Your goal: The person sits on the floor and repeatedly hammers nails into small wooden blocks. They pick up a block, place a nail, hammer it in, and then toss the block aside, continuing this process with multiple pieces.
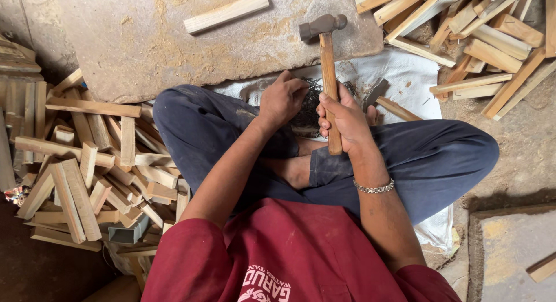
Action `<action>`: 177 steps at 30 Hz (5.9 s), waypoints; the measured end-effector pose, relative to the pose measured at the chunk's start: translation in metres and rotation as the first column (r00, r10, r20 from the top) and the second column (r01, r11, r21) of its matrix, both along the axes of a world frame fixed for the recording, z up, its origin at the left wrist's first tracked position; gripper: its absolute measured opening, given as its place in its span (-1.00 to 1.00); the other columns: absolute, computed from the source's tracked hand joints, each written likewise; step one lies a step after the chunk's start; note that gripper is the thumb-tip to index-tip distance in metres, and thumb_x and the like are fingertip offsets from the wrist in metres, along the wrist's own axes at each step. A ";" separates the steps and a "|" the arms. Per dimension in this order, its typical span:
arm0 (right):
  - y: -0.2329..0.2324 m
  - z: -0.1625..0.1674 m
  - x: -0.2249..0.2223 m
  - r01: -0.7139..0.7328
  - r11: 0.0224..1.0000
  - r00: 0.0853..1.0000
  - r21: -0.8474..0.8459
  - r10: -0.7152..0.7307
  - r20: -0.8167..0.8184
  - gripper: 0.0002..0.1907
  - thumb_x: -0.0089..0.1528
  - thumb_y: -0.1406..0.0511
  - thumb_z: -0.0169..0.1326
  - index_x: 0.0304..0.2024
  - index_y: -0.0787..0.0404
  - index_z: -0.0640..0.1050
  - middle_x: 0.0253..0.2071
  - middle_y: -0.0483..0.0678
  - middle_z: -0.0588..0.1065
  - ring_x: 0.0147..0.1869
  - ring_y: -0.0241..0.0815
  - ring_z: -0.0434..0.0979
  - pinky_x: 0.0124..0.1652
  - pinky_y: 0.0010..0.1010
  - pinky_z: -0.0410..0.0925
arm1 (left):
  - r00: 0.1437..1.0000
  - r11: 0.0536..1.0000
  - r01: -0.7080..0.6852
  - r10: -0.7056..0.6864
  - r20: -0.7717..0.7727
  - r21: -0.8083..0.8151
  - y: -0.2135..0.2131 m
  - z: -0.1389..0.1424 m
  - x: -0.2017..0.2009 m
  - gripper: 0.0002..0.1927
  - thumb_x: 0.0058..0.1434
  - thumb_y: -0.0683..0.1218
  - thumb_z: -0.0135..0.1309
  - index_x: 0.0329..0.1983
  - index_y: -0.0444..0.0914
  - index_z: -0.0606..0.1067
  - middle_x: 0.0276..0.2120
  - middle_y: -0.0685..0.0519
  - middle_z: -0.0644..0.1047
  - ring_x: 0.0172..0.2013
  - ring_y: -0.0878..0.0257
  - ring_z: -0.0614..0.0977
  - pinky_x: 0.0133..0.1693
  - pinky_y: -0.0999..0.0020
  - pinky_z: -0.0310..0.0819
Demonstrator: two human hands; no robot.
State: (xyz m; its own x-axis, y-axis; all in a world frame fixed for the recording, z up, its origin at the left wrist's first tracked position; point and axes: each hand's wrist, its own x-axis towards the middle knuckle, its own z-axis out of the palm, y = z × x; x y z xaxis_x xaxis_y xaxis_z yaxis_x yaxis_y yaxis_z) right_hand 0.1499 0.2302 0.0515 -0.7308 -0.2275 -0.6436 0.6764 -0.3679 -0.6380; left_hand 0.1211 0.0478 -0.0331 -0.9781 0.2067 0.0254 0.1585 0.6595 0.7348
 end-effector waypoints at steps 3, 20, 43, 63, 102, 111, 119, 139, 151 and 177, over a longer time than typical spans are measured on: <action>0.000 0.000 0.000 0.002 1.000 1.000 0.005 -0.002 0.008 -0.65 0.38 0.24 0.06 0.19 0.03 0.33 -0.41 -0.14 0.37 -0.55 -0.39 0.36 -0.60 -0.55 0.30 | 0.999 0.992 -0.042 0.038 0.036 0.121 -0.001 0.002 -0.002 -0.88 0.24 -0.07 0.24 -0.21 -0.19 0.64 -0.28 -0.02 0.55 -0.30 0.02 0.65 -0.26 0.13 0.55; -0.003 0.001 -0.001 0.033 0.999 0.999 -0.003 -0.033 0.004 -0.66 0.35 0.26 0.07 0.15 0.06 0.33 -0.43 -0.14 0.37 -0.56 -0.38 0.35 -0.62 -0.53 0.30 | 0.932 0.871 -0.362 0.350 0.097 0.331 -0.056 -0.005 -0.112 -0.87 0.29 -0.16 0.18 -0.13 -0.24 0.65 -0.34 0.01 0.70 -0.44 0.33 0.67 -0.42 0.41 0.64; -0.009 0.010 -0.007 0.041 0.997 0.997 0.061 -0.045 0.063 -0.48 0.33 0.27 0.04 0.34 0.04 0.27 -0.45 -0.14 0.37 -0.59 -0.39 0.35 -0.65 -0.54 0.29 | 0.895 0.976 -0.155 0.203 -0.397 0.150 -0.074 -0.038 -0.176 -0.92 0.42 -0.11 0.16 -0.10 -0.20 0.61 -0.29 0.04 0.68 -0.34 0.40 0.72 -0.39 0.51 0.70; -0.075 0.040 -0.066 0.207 0.404 0.589 0.891 0.675 -0.444 -0.35 0.47 0.29 0.00 0.55 0.22 0.12 0.37 0.24 0.41 0.30 0.18 0.58 0.16 -0.21 0.52 | 0.889 0.960 -0.194 0.259 -0.376 0.203 -0.072 -0.045 -0.170 -0.15 0.30 -0.07 0.35 0.50 -0.12 0.09 -0.24 0.21 0.67 -0.26 0.38 0.72 -0.14 0.46 0.71; -0.034 -0.016 0.030 0.122 0.701 0.803 0.703 0.347 -0.485 -0.25 0.35 0.37 0.05 0.54 0.28 0.09 0.46 0.18 0.29 0.22 -0.01 0.38 0.09 -0.35 0.33 | 0.967 0.912 0.071 -0.162 -0.196 -0.404 -0.090 0.050 -0.176 -0.49 0.24 -0.27 0.07 0.28 -0.30 0.34 -0.08 -0.10 0.50 -0.09 0.05 0.52 0.02 0.13 0.51; -0.038 0.002 0.029 0.020 0.893 0.977 0.449 0.079 -0.199 -0.17 0.32 0.37 0.01 0.57 -0.11 -0.01 -0.53 -0.18 0.34 -0.66 -0.45 0.27 -0.70 -0.54 0.26 | 0.789 0.802 -0.583 0.597 -0.146 0.133 -0.142 0.047 -0.177 -0.76 0.30 -0.06 0.35 -0.16 -0.28 0.55 -0.09 -0.06 0.51 -0.08 0.11 0.60 0.04 0.18 0.60; -0.035 -0.003 0.028 0.036 0.918 0.971 0.395 0.061 -0.231 -0.16 0.33 0.37 0.01 0.57 -0.07 -0.03 -0.48 -0.18 0.36 -0.65 -0.45 0.27 -0.70 -0.54 0.26 | 0.835 0.800 -0.545 0.544 -0.078 -0.251 -0.153 0.027 -0.120 -0.65 0.17 -0.04 0.33 -0.02 -0.26 0.57 0.04 -0.15 0.39 0.03 0.06 0.43 0.17 0.27 0.41; -0.033 0.000 0.032 0.043 0.863 0.967 0.504 0.092 -0.240 -0.18 0.34 0.39 0.04 0.59 -0.02 0.03 -0.48 -0.18 0.37 -0.60 -0.44 0.29 -0.65 -0.57 0.28 | 0.852 0.767 0.511 -0.394 0.344 -0.388 -0.026 0.011 -0.035 -0.86 0.31 -0.09 0.11 -0.13 -0.17 0.62 -0.08 -0.11 0.60 -0.05 -0.09 0.65 0.00 0.00 0.56; -0.033 0.006 0.015 0.439 0.340 0.612 0.832 0.564 -0.554 -0.20 0.45 0.31 0.05 0.64 -0.06 0.00 -0.07 0.12 0.46 -0.16 -0.07 0.53 -0.26 -0.34 0.44 | 0.878 0.856 0.450 -0.476 -0.049 -0.255 0.013 -0.031 0.001 -0.87 0.15 -0.08 0.11 -0.29 -0.22 0.57 -0.19 -0.10 0.55 -0.11 -0.04 0.61 -0.11 0.04 0.51; -0.004 0.038 0.006 -0.086 0.882 0.987 0.463 0.139 -0.080 -0.15 0.34 0.36 0.01 0.58 -0.15 -0.03 -0.47 -0.19 0.38 -0.60 -0.44 0.33 -0.64 -0.56 0.30 | 0.862 0.843 -0.113 -0.179 0.474 0.525 0.009 -0.051 0.006 -0.87 0.24 -0.12 0.17 -0.30 -0.26 0.48 -0.41 0.05 0.56 -0.43 0.28 0.61 -0.33 0.32 0.55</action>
State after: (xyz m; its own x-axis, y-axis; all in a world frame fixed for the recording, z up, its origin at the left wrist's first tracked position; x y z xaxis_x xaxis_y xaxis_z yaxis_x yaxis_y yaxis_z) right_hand 0.1564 0.2260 0.0900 -0.7882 -0.0124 -0.6153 0.6138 0.0563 -0.7874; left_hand 0.1269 0.0565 -0.0839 -0.8794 0.3365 -0.3368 -0.3008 0.1558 0.9409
